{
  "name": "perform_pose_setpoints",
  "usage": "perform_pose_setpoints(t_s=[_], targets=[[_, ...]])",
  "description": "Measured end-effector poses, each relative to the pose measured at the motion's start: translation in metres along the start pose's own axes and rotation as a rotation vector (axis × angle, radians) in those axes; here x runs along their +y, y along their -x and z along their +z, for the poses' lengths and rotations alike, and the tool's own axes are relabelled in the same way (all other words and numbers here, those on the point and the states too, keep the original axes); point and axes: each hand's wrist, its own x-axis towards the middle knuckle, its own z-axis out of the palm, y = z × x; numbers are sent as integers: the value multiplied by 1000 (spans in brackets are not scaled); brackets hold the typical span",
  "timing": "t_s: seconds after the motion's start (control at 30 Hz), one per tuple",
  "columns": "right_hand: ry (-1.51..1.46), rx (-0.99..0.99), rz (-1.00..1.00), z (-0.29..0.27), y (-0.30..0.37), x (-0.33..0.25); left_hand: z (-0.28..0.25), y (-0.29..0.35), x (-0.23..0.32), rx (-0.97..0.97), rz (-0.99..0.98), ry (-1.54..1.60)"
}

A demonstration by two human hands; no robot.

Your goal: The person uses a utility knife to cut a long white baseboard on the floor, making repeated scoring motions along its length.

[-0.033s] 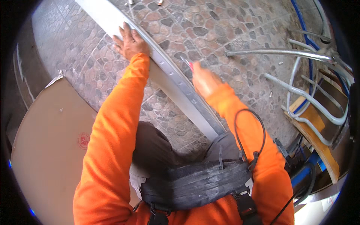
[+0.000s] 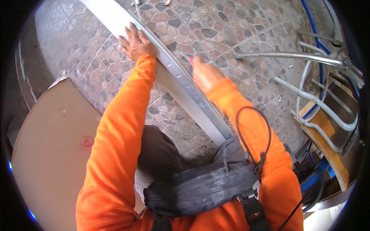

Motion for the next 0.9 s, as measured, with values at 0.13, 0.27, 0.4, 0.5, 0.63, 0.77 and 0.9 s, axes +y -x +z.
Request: perform_pose_setpoints(t_s=[0.13, 0.27, 0.4, 0.5, 0.63, 0.77, 0.9], targets=[[-6, -89, 38, -3, -68, -62, 0, -1, -1, 13, 10, -16], [-58, -124, 157, 2, -85, -73, 2, 2, 0, 18, 6, -13], [-107, -231, 179, -2, -27, -50, -1, 0, 0, 26, 7, -9], [-123, -334, 353, 34, 46, 4, -4, -3, -2, -7, 9, -9], [121, -485, 416, 34, 131, 56, 0, 0, 6, -26, -10, -10], [57, -226, 237, 18, 109, 43, -8, -10, -6, -17, -2, -39], [-3, 91, -139, -11, -34, -28, 0, -5, 8, -3, -16, -16]])
